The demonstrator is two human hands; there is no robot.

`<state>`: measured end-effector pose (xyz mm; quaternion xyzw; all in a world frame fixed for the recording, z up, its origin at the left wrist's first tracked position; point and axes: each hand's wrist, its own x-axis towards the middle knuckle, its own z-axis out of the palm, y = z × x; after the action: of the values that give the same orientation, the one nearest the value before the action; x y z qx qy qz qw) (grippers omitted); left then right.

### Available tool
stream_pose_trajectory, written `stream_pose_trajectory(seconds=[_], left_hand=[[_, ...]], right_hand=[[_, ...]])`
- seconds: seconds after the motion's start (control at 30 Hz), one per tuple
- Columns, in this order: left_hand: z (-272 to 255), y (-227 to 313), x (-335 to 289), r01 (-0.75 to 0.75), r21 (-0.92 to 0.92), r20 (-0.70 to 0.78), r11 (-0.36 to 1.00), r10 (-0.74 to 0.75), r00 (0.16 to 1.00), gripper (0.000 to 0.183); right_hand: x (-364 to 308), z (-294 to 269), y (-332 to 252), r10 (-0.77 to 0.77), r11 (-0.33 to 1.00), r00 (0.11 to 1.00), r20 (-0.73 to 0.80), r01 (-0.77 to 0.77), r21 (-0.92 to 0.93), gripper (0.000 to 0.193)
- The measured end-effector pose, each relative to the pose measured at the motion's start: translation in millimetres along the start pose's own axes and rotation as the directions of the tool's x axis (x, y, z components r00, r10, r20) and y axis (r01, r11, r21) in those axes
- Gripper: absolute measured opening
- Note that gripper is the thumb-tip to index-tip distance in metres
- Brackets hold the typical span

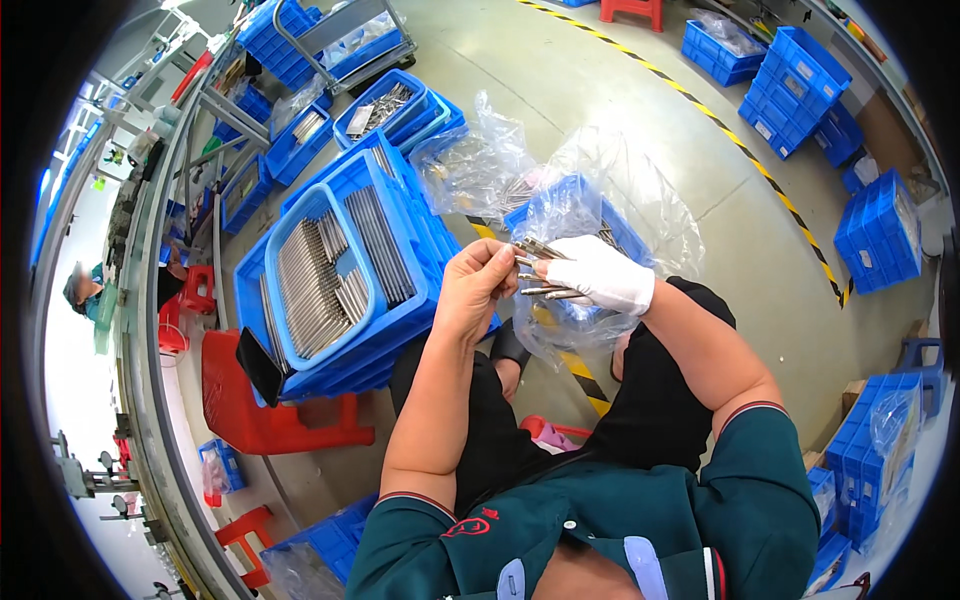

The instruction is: The person sits on a red stool in a factory setting, handling small cylindrical metal parts. They pick up handfuls of parts from a plastic bag, inspect them, and place them into a blue plastic crate. The person repeats this process of picking, inspecting, and placing parts throughout the video.

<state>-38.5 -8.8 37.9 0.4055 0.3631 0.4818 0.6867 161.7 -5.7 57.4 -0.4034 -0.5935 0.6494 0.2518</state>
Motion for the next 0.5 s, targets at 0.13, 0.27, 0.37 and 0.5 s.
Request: stream_pose_trajectory(seconds=[0.13, 0.27, 0.37, 0.5], left_hand=[[-1.7, -0.7, -0.6, -0.03, -0.016, 0.045, 0.999, 0.031, 0.999, 0.016], [-0.2, -6.6, -2.1, -0.01, -0.052, 0.024, 0.999, 0.012, 1.0, 0.017], [-0.7, -9.3, -1.6, 0.0, -0.078, -0.013, 0.997, -0.001, 1.0, 0.019], [5.6, -3.9, -2.7, -0.063, 0.037, -0.041, 0.997, 0.065, 0.997, 0.019]], right_hand=[[-2.8, -1.6, -0.3, 0.065, 0.99, 0.997, 0.046, -0.07, 0.119, 0.032], [-2.8, 5.8, -1.0, 0.004, 0.989, 1.0, -0.007, -0.003, 0.147, 0.03], [0.5, 8.3, 2.1, -0.006, 0.991, 0.999, -0.049, 0.013, 0.13, 0.03], [1.4, 4.5, 0.4, 0.058, 0.986, 0.998, -0.016, -0.055, 0.159, 0.029]])
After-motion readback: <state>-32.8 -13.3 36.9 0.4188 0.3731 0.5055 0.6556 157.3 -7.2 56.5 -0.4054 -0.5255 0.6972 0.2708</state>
